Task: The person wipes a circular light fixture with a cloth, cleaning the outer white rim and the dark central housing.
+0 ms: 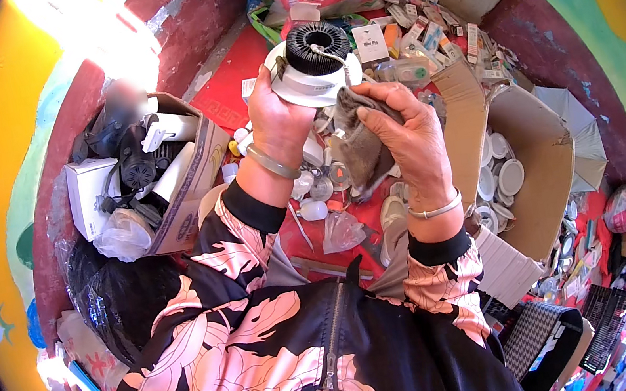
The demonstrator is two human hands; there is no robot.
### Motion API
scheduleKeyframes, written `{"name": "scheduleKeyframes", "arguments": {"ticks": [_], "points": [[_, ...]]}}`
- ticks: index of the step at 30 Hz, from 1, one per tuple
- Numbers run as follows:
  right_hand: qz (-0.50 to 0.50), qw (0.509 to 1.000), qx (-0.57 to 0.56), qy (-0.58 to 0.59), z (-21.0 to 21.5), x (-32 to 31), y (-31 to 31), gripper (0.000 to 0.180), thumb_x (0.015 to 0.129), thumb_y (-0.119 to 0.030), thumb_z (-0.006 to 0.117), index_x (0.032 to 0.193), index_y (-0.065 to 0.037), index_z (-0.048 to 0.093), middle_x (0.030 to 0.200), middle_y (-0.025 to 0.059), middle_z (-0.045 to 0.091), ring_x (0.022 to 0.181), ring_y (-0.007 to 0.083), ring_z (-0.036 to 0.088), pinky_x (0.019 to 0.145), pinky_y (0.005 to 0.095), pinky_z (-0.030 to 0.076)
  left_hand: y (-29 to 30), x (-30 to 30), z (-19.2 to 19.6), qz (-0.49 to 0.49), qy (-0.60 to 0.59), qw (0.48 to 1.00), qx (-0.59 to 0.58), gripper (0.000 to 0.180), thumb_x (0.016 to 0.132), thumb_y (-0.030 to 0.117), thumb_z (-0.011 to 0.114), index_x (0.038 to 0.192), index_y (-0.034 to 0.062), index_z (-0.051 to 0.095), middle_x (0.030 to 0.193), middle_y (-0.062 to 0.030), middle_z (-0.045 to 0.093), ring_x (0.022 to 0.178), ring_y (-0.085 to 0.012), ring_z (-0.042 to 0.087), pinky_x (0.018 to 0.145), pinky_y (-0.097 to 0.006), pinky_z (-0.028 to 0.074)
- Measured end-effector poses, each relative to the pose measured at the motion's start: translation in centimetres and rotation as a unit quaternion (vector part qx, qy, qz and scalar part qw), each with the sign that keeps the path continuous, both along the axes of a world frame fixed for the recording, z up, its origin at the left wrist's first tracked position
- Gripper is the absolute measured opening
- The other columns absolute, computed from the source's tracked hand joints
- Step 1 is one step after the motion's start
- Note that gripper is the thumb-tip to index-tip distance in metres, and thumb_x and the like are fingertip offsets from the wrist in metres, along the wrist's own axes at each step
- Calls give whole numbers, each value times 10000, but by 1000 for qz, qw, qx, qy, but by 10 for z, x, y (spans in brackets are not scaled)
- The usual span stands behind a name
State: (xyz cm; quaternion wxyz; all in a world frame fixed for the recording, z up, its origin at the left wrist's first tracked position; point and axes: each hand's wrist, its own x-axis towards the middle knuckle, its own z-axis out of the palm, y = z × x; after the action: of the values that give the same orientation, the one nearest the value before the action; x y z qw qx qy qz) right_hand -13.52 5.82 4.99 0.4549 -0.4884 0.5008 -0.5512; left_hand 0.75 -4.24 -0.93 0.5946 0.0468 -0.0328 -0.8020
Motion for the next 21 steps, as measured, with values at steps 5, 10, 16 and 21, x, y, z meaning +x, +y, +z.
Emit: {"name": "scheduleKeyframes", "arguments": {"ticks": [5, 10, 16, 21], "points": [[-112, 981, -136, 82, -5, 20, -8, 302, 803, -3, 639, 1105, -18, 630, 1010, 50, 586, 918, 122, 554, 834, 236, 432, 7, -13, 5, 31, -68, 997, -19, 455, 993, 300, 206, 1268, 14, 429, 1265, -161, 511, 1187, -318, 478, 1052, -461, 333], [-170, 774, -333, 511, -28, 46, -18, 368, 696, 24, 631, 1059, -34, 651, 993, 109, 580, 915, 271, 551, 792, 343, 474, 21, -15, 6, -14, -89, 995, -45, 472, 997, 342, 214, 1256, 30, 457, 1218, -147, 544, 1123, -293, 523, 994, -430, 391], [-174, 797, -293, 499, -28, 46, -9, 336, 697, 74, 577, 1013, -11, 655, 950, 128, 599, 853, 311, 571, 767, 376, 484, 10, -3, 13, 23, -33, 994, -106, 489, 1002, 337, 235, 1315, -12, 377, 1291, -170, 480, 1201, -305, 467, 1053, -428, 340], [-68, 929, -201, 304, -21, 34, -5, 264, 771, 29, 572, 1027, -3, 629, 919, 163, 603, 818, 285, 588, 726, 329, 477, 1, 8, 14, 23, 15, 998, -60, 494, 993, 336, 264, 1328, -11, 370, 1329, -168, 461, 1233, -323, 434, 1083, -452, 287]]}}
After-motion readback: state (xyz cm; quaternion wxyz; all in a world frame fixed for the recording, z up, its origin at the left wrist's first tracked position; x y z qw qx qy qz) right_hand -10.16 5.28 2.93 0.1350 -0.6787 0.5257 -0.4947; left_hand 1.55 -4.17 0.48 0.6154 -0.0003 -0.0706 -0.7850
